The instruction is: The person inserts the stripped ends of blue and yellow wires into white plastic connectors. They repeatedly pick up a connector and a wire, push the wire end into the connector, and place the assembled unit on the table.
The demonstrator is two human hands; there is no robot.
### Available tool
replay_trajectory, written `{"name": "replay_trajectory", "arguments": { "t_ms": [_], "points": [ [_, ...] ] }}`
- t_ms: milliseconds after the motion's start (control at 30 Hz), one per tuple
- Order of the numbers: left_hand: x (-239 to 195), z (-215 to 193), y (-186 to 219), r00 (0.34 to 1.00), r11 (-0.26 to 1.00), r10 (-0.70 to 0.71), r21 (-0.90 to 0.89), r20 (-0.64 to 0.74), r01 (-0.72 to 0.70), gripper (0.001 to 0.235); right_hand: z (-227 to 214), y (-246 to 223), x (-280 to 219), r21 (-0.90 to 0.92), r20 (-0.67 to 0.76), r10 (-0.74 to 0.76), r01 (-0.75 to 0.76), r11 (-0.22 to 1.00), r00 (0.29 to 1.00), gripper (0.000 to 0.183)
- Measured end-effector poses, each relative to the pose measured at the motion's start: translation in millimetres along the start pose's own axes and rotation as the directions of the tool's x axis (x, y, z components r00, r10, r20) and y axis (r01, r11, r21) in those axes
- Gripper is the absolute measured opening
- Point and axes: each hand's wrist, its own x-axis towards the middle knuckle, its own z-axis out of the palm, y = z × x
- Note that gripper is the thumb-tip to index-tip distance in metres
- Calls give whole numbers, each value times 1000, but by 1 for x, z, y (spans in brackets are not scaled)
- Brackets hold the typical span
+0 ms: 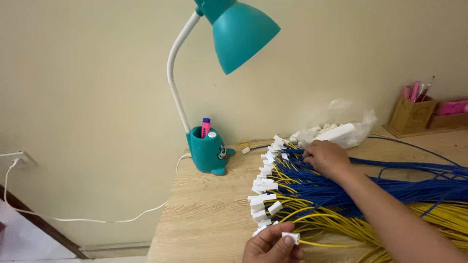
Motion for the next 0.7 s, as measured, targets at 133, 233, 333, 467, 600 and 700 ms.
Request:
{"name": "replay_trajectory", "arguments": {
  "t_ms": [133, 233, 333, 467, 600, 700],
  "points": [
    [6, -8, -4, 996, 999, -20, -45, 90, 24, 29, -19, 8, -15, 212, -114, 73, -48, 976, 991, 19],
    [-8, 7, 6, 997, 999, 10, 32, 76, -12, 28, -73, -9, -60, 405, -196, 29, 54, 913, 980, 10],
    [-25, 21, 15, 999, 999, 25, 42, 40, -27, 33, -116, -40, -121, 549, -199, 88, 37, 835, 976, 10],
    [-21, 14, 7, 993, 995, 85, 35, 87, -88, 20, -114, -67, -190, 415, -310, -221, 340, 844, 925, 6],
    [-32, 23, 20, 996, 995, 79, 58, 49, -82, 22, -88, -77, -217, 540, -352, -194, 368, 757, 916, 3],
    [-27, 18, 15, 991, 995, 91, 25, 101, -94, 23, -91, -78, -219, 532, -382, -183, 377, 758, 906, 5]
  ]
}}
